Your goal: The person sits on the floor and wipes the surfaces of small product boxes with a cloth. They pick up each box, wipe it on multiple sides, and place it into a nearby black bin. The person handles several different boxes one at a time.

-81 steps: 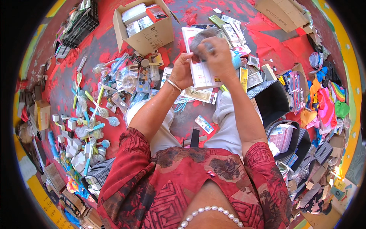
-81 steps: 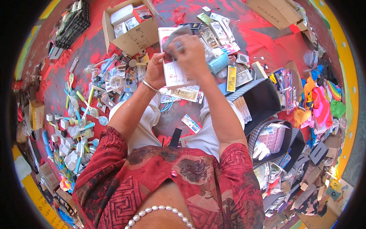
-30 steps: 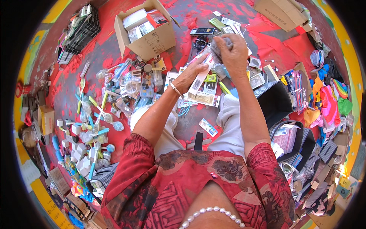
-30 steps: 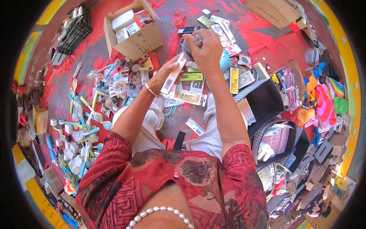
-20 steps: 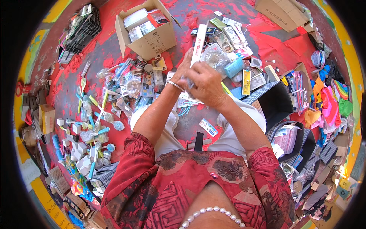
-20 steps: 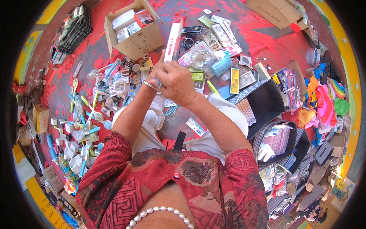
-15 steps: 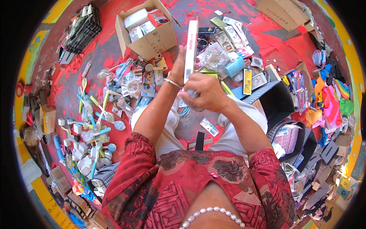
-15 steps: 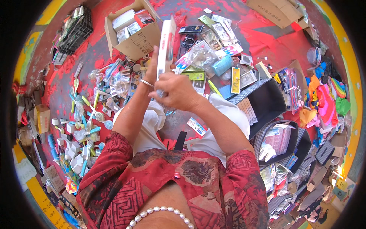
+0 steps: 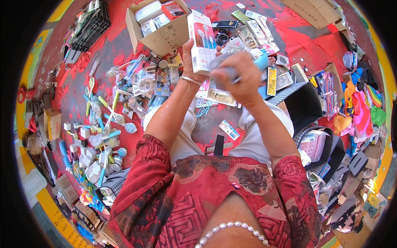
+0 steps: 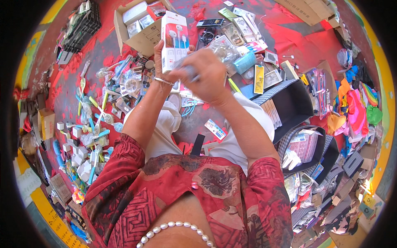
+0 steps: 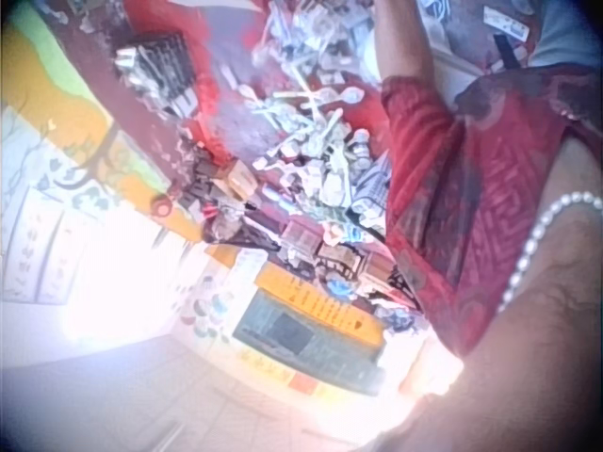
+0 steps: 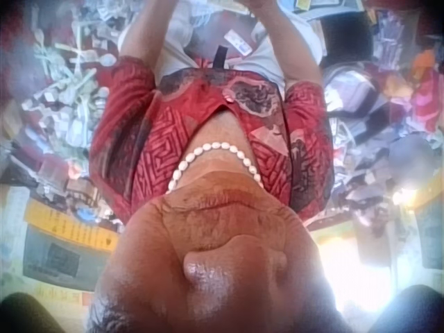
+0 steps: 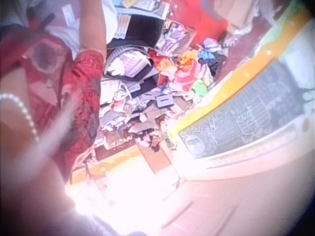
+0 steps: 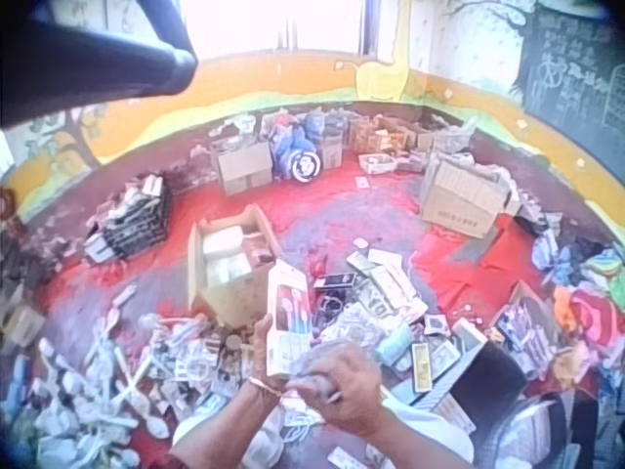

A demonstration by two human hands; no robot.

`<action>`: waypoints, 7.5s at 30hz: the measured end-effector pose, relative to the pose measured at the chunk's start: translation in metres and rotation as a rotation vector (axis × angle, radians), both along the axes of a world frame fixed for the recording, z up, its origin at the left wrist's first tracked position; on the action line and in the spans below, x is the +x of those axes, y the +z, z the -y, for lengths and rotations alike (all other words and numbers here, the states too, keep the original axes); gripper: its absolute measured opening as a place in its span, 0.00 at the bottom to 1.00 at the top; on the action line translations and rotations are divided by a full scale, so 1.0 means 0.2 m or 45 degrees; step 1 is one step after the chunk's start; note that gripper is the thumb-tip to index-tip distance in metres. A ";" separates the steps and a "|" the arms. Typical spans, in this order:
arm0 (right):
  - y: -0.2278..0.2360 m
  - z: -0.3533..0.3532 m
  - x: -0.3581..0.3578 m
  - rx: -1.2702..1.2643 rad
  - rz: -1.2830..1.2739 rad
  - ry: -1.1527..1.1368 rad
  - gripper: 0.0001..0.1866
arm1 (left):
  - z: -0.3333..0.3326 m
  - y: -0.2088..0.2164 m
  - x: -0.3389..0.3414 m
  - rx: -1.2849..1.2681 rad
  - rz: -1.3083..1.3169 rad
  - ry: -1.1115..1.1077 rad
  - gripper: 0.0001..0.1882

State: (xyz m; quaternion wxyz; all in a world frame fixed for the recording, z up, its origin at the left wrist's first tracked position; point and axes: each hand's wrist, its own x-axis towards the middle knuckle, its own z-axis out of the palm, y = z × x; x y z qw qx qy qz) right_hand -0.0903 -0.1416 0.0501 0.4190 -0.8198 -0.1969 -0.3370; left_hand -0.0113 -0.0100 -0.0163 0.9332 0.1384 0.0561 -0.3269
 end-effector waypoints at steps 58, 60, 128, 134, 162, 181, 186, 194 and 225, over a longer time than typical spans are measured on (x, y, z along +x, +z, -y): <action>-1.47 1.94 -0.69 -0.796 -1.804 -1.209 0.10 | 0.07 -0.25 -0.06 1.142 0.024 -0.529 0.15; -1.54 1.93 -0.69 -0.789 -1.914 -1.031 0.10 | 0.08 -0.26 -0.07 1.160 0.019 -0.552 0.15; -0.58 0.56 0.36 1.277 -1.732 -0.318 0.12 | -0.12 -0.25 0.14 0.822 0.281 0.100 0.11; -0.19 0.41 0.13 1.362 -1.484 -0.049 0.10 | 0.02 -0.10 0.02 1.175 0.372 -0.316 0.14; -0.19 0.53 0.20 0.646 -1.027 -0.165 0.21 | 0.18 0.15 -0.07 1.001 1.317 -0.398 0.24; -0.10 0.49 0.24 1.424 -1.378 0.286 0.15 | 0.13 0.11 -0.05 0.137 0.136 -0.469 0.24; -0.15 0.55 0.27 1.257 -1.254 0.128 0.16 | 0.14 0.12 -0.08 0.176 0.267 -0.520 0.27; 0.01 0.77 0.24 1.985 -0.629 0.006 0.17 | 0.16 0.15 -0.07 0.144 0.175 -0.479 0.25; -0.13 0.57 0.31 -0.253 -0.372 -0.841 0.10 | 0.19 0.13 -0.22 1.004 0.913 -0.667 0.45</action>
